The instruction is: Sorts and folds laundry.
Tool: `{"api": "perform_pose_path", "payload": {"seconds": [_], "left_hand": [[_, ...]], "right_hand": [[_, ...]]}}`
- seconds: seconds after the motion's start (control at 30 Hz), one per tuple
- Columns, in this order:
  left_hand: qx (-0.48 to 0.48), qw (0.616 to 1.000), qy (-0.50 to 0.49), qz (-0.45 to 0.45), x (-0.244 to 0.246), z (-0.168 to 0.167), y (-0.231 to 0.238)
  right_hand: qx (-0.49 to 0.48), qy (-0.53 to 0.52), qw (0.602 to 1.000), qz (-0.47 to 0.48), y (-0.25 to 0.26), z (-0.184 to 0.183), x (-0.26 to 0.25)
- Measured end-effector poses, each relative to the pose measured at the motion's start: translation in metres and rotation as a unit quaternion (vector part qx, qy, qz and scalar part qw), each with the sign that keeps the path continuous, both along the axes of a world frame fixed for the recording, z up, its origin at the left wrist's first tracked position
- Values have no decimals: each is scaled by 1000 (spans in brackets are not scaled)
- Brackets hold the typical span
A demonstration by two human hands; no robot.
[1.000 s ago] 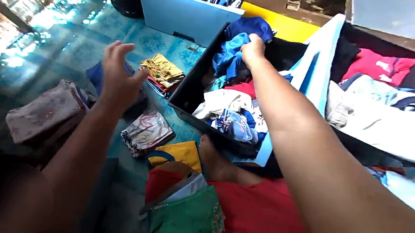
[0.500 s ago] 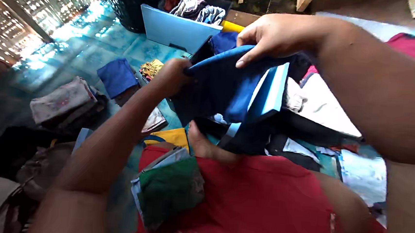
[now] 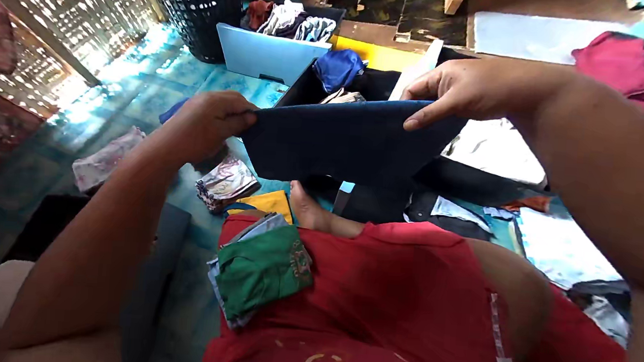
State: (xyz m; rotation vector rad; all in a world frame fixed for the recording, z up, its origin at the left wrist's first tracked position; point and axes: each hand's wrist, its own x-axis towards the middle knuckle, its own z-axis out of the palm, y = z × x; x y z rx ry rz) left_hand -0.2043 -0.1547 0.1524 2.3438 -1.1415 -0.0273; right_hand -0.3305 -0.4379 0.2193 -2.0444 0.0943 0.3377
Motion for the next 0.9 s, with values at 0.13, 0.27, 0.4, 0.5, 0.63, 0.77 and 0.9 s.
{"api": "perform_pose_path", "payload": {"seconds": [0.13, 0.27, 0.4, 0.5, 0.63, 0.77, 0.9], "left_hand": [[-202, 941, 273, 11, 11, -5, -2], [-147, 952, 260, 67, 24, -16, -35], [19, 994, 102, 46, 6, -23, -80], [47, 997, -1, 67, -7, -51, -97], [108, 991, -52, 61, -5, -73, -95], [76, 996, -44, -15, 1, -74, -67], [20, 998, -57, -28, 13, -81, -27]], "right_hand": [[55, -24, 994, -89, 7, 2, 4], [152, -57, 986, 41, -89, -79, 92], [158, -10, 987, 1, -19, -90, 90], [209, 22, 977, -27, 12, -118, 95], [162, 66, 985, -3, 17, -149, 104], [-223, -82, 955, 180, -6, -178, 116], [-153, -226, 937, 217, -24, -175, 118]]}}
